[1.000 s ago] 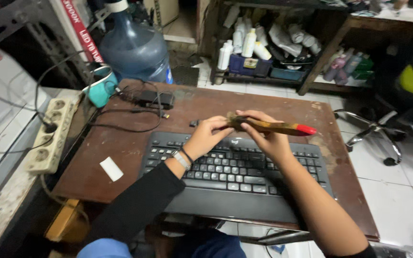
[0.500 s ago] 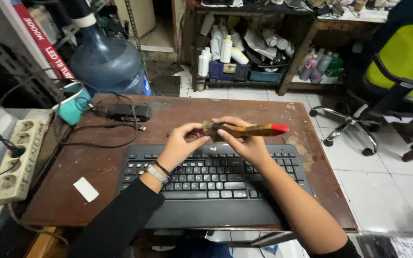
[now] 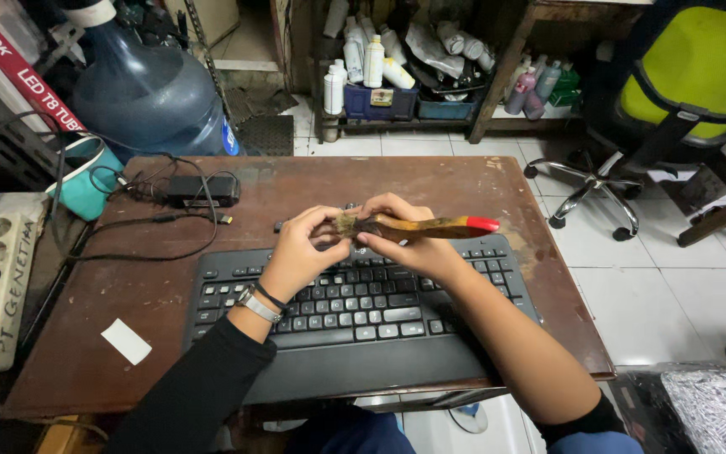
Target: The person removes individual keyboard keycaps, brushes each one with a paintbrush, and places them back onto the keyboard. The process is repeated for multiple keycaps throughout the clip.
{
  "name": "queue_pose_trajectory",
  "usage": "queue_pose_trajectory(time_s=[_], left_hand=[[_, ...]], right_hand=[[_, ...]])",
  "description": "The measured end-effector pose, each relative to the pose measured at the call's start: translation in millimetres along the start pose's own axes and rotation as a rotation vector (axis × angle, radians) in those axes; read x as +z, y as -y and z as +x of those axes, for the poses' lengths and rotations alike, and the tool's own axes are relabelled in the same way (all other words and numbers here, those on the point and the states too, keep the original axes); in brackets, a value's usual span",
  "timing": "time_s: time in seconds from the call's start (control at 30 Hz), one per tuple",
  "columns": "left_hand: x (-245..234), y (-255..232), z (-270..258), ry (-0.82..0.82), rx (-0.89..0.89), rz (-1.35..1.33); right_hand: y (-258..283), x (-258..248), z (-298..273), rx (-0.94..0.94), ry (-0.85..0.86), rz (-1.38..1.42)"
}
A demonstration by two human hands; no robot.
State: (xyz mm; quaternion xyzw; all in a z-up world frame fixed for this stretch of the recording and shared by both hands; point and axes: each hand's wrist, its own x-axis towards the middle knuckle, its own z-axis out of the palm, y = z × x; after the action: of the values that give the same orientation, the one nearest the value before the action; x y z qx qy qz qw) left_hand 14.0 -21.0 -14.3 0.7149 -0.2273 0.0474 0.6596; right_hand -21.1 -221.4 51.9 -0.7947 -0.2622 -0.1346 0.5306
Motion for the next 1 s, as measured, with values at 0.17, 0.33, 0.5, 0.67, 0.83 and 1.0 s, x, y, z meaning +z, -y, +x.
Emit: queue_pose_trajectory(time_s=[0.17, 0.33, 0.5, 0.67, 0.83, 1.0], left_hand=[[3, 15, -1, -0.017, 0.027, 0.012], [5, 1, -5, -0.005, 0.043, 0.059], [2, 1, -4, -0.083, 0.042, 0.144], [4, -5, -8, -0.131, 0.156, 0.241], [4, -5, -9, -0.167, 0.329, 0.409], [10, -2, -10, -0.151, 0.338, 0.313]], right_hand=[[-10, 5, 0, -0.044, -0.039, -0.051], [-17, 3, -2, -0.072, -0.046, -0.097], [-18, 6, -4, -0.112, 0.007, -0.126], [-24, 4, -1, -0.122, 0.027, -0.243], [-35, 4, -1, -0.136, 0.018, -0.294], [-45, 4, -2, -0.110, 0.057, -0.325]])
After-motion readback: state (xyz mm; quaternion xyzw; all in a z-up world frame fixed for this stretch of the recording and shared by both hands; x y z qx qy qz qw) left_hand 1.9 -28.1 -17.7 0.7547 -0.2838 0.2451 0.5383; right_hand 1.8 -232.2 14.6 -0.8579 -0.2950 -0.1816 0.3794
